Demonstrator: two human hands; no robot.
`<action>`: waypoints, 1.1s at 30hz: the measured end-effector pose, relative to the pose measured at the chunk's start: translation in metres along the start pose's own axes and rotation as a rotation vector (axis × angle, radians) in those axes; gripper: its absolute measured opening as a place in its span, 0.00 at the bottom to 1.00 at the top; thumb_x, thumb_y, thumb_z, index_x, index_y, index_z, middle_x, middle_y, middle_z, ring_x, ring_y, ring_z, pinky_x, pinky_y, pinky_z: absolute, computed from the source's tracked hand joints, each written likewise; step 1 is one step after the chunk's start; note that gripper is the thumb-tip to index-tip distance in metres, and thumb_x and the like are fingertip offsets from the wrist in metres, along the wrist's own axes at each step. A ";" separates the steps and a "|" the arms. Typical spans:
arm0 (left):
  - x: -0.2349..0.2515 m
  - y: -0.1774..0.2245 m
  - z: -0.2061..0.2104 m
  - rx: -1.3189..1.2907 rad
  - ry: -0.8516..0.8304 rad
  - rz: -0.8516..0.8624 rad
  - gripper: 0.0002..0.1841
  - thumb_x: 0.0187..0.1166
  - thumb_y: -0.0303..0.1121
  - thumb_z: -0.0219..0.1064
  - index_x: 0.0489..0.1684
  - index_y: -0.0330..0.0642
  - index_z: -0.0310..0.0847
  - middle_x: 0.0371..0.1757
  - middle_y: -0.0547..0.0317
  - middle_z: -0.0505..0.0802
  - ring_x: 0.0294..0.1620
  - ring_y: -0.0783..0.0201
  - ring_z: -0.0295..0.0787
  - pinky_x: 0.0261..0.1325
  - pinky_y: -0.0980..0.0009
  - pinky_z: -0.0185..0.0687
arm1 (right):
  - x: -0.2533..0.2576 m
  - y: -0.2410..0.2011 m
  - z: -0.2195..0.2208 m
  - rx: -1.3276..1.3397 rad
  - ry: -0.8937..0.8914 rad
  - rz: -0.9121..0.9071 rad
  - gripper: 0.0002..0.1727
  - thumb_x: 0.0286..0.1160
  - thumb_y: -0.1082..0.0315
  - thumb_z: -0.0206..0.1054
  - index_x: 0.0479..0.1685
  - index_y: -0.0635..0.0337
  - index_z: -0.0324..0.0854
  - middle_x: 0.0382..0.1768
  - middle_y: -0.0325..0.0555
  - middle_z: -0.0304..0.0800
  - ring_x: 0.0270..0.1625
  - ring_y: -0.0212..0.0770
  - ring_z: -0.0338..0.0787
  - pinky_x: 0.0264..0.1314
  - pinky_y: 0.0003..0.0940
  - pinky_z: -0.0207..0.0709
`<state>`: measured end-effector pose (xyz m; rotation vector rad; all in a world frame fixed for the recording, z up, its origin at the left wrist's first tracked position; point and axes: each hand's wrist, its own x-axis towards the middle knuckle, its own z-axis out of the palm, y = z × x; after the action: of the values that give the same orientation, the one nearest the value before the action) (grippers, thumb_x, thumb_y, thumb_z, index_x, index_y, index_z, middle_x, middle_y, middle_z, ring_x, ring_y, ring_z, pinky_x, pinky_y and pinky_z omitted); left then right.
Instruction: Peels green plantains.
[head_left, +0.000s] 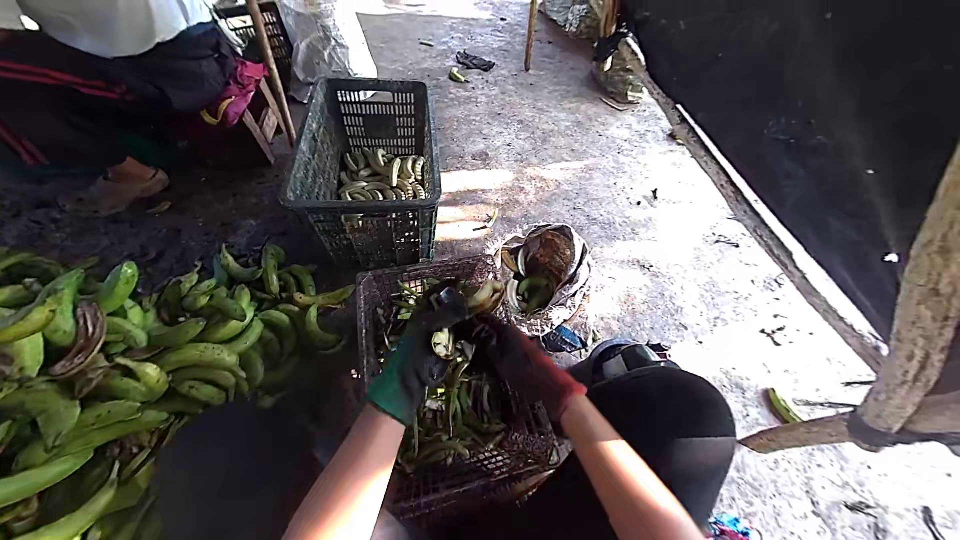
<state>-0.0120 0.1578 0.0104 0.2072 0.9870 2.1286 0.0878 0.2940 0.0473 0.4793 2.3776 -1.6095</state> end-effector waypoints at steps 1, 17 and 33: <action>0.011 -0.001 0.011 -0.016 -0.088 -0.033 0.11 0.72 0.25 0.63 0.51 0.44 0.80 0.33 0.60 0.90 0.31 0.71 0.88 0.35 0.74 0.87 | 0.004 0.006 -0.024 0.075 -0.017 -0.010 0.20 0.90 0.59 0.50 0.69 0.63 0.74 0.36 0.45 0.88 0.30 0.36 0.87 0.34 0.34 0.86; -0.025 0.088 -0.030 0.060 0.318 0.376 0.15 0.89 0.43 0.54 0.56 0.43 0.81 0.44 0.55 0.92 0.45 0.58 0.91 0.52 0.56 0.90 | 0.001 0.045 -0.123 0.147 0.473 0.079 0.23 0.91 0.49 0.53 0.73 0.53 0.76 0.31 0.42 0.88 0.26 0.35 0.85 0.29 0.36 0.84; -0.296 -0.057 -0.298 1.206 1.264 -0.640 0.33 0.84 0.40 0.61 0.89 0.39 0.60 0.83 0.34 0.73 0.83 0.35 0.69 0.81 0.40 0.67 | 0.024 0.006 0.005 -0.366 -0.080 0.093 0.24 0.90 0.58 0.49 0.77 0.62 0.70 0.47 0.45 0.92 0.34 0.37 0.91 0.36 0.41 0.88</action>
<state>0.0974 -0.2005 -0.1868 -0.8749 2.4972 0.6591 0.0686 0.2951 0.0318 0.4331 2.4707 -1.0973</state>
